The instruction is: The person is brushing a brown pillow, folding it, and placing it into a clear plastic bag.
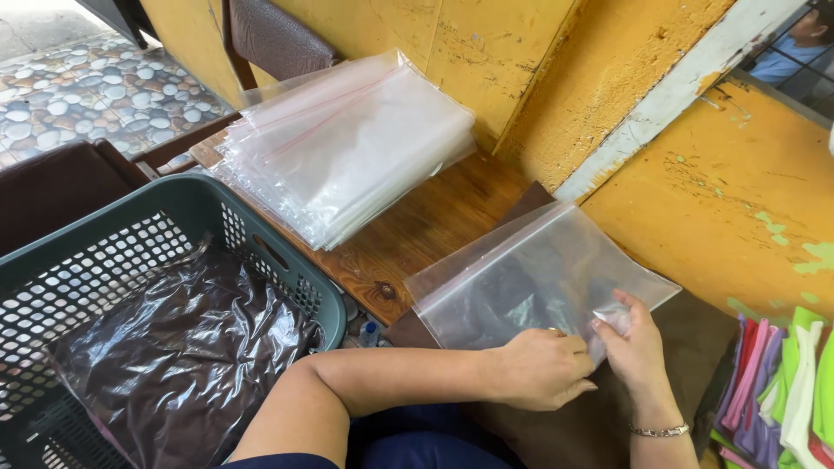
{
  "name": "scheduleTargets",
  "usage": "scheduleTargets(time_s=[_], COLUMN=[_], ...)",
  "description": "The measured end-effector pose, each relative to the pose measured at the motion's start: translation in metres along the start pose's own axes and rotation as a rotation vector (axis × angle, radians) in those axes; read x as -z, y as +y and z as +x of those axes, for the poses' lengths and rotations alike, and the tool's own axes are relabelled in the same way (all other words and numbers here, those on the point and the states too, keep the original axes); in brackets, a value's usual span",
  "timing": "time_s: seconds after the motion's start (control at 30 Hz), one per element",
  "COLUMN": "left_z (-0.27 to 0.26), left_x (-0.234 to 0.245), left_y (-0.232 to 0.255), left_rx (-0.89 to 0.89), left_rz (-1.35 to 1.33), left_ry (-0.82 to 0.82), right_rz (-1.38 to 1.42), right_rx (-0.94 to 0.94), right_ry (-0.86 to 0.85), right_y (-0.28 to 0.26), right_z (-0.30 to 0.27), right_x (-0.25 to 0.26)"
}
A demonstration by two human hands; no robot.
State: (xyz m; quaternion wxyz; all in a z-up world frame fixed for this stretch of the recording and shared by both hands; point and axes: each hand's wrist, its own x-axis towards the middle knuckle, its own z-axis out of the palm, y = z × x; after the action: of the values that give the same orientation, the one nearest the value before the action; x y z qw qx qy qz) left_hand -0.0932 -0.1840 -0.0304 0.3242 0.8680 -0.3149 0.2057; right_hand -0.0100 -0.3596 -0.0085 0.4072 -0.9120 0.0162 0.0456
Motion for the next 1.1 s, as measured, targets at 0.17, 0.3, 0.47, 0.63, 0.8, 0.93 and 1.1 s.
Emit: scheduleTargets(time_s=[0.17,0.3,0.47,0.63,0.8,0.93,1.1], left_z=[0.037,0.051,0.046,0.053,0.047,0.047,0.056], left_x=[0.044,0.036,0.011,0.033,0.027,0.007,0.006], left_y=[-0.028,-0.076,-0.107,-0.100,-0.124,-0.138,-0.086], left_rx=[0.181,0.503,0.651,0.714,0.805,0.755,0.780], left_rz=[0.008,0.260,0.319,-0.029,-0.397,-0.706,-0.971], left_ry=[-0.157,-0.136,-0.132,0.094,0.033,0.064,0.003], right_rz=[0.005,0.058,0.166,0.423,0.202,-0.620,-0.499], right_rx=[-0.030,-0.027,-0.063,0.110,0.099,-0.039,0.292], right_ry=[-0.040,-0.059,-0.067,0.029,0.147,0.380,0.392], right_y=[0.016,0.015,0.020,0.040,0.017,-0.031,-0.014], right_z=[-0.007,-0.012,-0.015,-0.013,-0.025,-0.052,-0.053], right_x=[0.021,0.021,0.017,0.005,0.012,0.022,0.014])
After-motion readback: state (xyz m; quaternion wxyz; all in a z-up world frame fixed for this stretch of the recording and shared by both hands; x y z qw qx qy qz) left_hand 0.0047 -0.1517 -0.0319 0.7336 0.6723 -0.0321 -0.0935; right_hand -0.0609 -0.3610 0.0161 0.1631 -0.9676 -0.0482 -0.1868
